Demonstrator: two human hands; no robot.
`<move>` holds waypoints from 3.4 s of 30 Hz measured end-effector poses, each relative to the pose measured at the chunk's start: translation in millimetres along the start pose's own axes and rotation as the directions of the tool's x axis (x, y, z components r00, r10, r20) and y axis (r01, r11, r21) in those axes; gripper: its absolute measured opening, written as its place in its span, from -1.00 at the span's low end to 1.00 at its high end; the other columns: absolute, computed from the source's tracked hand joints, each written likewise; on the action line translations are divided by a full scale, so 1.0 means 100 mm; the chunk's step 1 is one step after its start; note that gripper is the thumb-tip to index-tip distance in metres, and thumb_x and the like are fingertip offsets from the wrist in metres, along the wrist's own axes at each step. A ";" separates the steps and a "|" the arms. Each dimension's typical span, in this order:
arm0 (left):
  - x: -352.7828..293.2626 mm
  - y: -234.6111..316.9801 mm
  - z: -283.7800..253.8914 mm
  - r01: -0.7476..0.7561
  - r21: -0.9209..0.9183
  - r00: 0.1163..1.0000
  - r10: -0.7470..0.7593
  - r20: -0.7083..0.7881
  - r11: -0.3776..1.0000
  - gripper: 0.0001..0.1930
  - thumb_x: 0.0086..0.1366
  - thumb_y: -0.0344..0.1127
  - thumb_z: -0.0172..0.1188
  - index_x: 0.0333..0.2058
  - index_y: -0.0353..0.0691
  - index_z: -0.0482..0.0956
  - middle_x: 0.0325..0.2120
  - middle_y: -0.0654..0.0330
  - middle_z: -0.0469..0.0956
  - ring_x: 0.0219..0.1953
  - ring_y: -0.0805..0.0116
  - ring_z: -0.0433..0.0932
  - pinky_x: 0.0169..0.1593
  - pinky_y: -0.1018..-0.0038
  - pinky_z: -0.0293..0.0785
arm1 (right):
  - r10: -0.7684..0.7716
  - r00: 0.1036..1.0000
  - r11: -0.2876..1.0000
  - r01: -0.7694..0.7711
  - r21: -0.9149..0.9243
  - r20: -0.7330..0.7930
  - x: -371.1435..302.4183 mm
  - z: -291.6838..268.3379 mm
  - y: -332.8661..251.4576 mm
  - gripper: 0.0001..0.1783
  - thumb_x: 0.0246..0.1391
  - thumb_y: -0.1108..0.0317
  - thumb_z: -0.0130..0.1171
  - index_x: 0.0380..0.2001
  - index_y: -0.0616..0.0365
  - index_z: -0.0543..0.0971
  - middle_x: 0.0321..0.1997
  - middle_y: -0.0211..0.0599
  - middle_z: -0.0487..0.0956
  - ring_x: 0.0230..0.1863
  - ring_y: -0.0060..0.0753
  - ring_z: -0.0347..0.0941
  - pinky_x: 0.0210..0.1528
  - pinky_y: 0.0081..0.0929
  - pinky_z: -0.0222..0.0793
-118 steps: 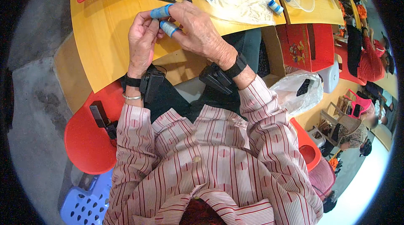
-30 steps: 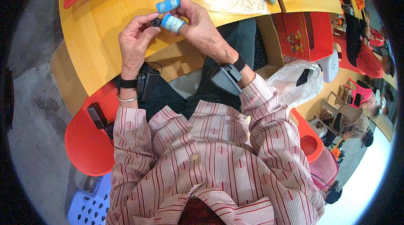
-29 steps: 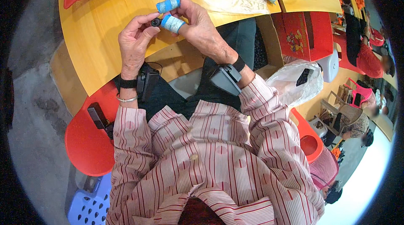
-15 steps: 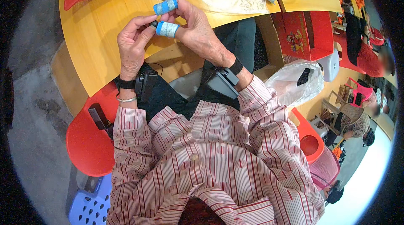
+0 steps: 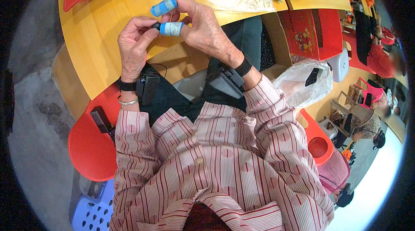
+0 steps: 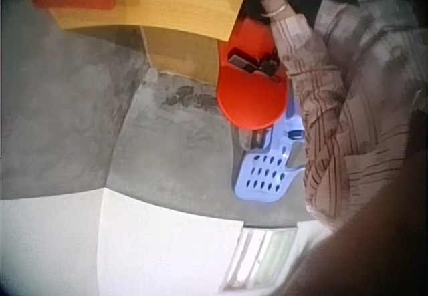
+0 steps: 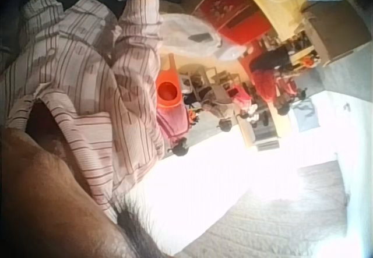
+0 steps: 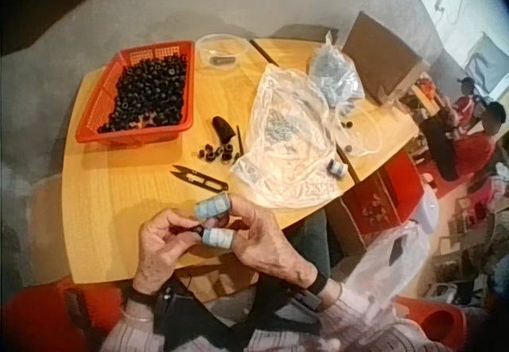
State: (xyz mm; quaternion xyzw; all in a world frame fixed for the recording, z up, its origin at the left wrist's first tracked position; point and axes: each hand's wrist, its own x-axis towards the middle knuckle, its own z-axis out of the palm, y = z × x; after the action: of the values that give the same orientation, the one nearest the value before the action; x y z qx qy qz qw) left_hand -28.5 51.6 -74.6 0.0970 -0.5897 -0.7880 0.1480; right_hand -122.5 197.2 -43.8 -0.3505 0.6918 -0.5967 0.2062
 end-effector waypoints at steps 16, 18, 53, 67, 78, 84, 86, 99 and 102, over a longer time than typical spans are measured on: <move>0.01 -0.01 0.00 -0.095 0.007 0.993 0.094 0.065 0.995 -0.85 0.07 -0.65 0.15 -0.35 -0.34 0.51 -0.40 0.24 0.49 -0.34 0.53 0.48 -0.19 0.65 0.43 | -0.055 0.998 0.967 0.047 -0.251 -0.028 -0.09 -0.06 0.02 -0.64 -0.11 0.52 0.16 -0.16 0.08 0.46 -0.33 -0.50 0.56 -0.24 -0.61 0.46 -0.33 -0.69 0.35; 0.00 -0.02 0.00 -0.098 0.012 0.993 0.097 0.068 0.995 -0.85 0.07 -0.66 0.15 -0.36 -0.34 0.51 -0.41 0.24 0.49 -0.34 0.53 0.48 -0.19 0.64 0.43 | -0.060 0.997 0.958 0.046 -0.282 -0.040 -0.11 -0.04 0.03 -0.66 -0.11 0.51 0.17 -0.17 0.07 0.47 -0.34 -0.50 0.57 -0.25 -0.61 0.48 -0.35 -0.70 0.35; -1.42 0.63 0.56 -0.191 0.205 0.977 0.165 0.137 0.960 -0.82 0.06 -0.54 0.25 -0.33 -0.36 0.49 -0.43 0.29 0.47 -0.39 0.60 0.44 -0.29 0.70 0.38 | 0.243 0.914 0.804 -0.377 0.460 0.325 -1.29 -0.01 -0.81 -0.72 -0.13 0.44 0.19 -0.25 0.18 0.50 -0.44 -0.51 0.49 -0.52 -0.79 0.38 -0.65 -0.83 0.32; -1.67 0.84 0.80 -0.358 0.485 0.932 0.276 0.235 0.798 -0.80 -0.05 -0.54 0.30 -0.39 -0.32 0.52 -0.48 0.19 0.50 -0.42 0.46 0.47 -0.34 0.61 0.39 | 0.197 0.909 0.716 -0.390 0.579 0.368 -1.62 -0.07 -0.73 -0.74 -0.08 0.52 0.16 -0.23 0.19 0.52 -0.44 -0.46 0.54 -0.53 -0.79 0.42 -0.63 -0.86 0.37; -1.69 0.80 0.83 -0.259 0.416 0.962 0.192 0.196 0.872 -0.81 0.00 -0.57 0.26 -0.36 -0.34 0.52 -0.45 0.21 0.51 -0.40 0.53 0.48 -0.29 0.65 0.41 | 0.232 0.927 0.748 -0.364 0.555 0.295 -1.69 -0.05 -0.72 -0.77 -0.09 0.38 0.26 -0.30 0.15 0.53 -0.45 -0.53 0.53 -0.54 -0.82 0.38 -0.64 -0.87 0.33; -1.67 0.75 0.82 -0.244 0.361 0.963 0.180 0.202 0.900 -0.81 0.01 -0.61 0.23 -0.33 -0.36 0.52 -0.41 0.22 0.50 -0.36 0.53 0.47 -0.27 0.64 0.42 | 0.221 0.943 0.829 -0.317 0.461 0.251 -1.70 -0.06 -0.74 -0.77 -0.08 0.34 0.26 -0.30 0.12 0.53 -0.45 -0.54 0.52 -0.52 -0.82 0.38 -0.63 -0.87 0.32; -1.67 0.73 0.80 -0.252 0.328 0.961 0.194 0.199 0.910 -0.80 0.01 -0.62 0.23 -0.33 -0.36 0.52 -0.41 0.22 0.50 -0.35 0.53 0.47 -0.27 0.65 0.42 | 0.210 0.941 0.819 -0.318 0.478 0.266 -1.67 -0.06 -0.72 -0.77 -0.07 0.35 0.26 -0.30 0.12 0.53 -0.45 -0.54 0.51 -0.52 -0.82 0.38 -0.63 -0.87 0.32; -1.72 0.75 0.71 -0.300 0.372 0.948 0.231 0.220 0.878 -0.80 -0.04 -0.59 0.28 -0.37 -0.34 0.53 -0.45 0.23 0.49 -0.40 0.53 0.46 -0.31 0.65 0.41 | 0.168 0.910 0.680 -0.386 0.623 0.380 -1.64 0.02 -0.73 -0.72 -0.07 0.52 0.18 -0.20 0.20 0.49 -0.34 -0.44 0.53 -0.49 -0.80 0.43 -0.63 -0.90 0.38; -1.74 0.76 0.70 -0.282 0.320 0.951 0.221 0.215 0.904 -0.79 -0.04 -0.60 0.27 -0.36 -0.35 0.53 -0.45 0.22 0.49 -0.40 0.53 0.47 -0.30 0.65 0.42 | 0.159 0.905 0.642 -0.398 0.655 0.394 -1.65 0.06 -0.71 -0.70 -0.07 0.57 0.14 -0.19 0.21 0.48 -0.33 -0.42 0.53 -0.47 -0.78 0.44 -0.62 -0.88 0.40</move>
State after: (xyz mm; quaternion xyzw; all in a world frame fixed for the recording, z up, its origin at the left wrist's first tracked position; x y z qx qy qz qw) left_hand 120.2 155.6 14.4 -0.0245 -0.7373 -0.6513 0.1776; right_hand 8.8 311.1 1.5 -0.2150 0.4066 -0.7198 0.5200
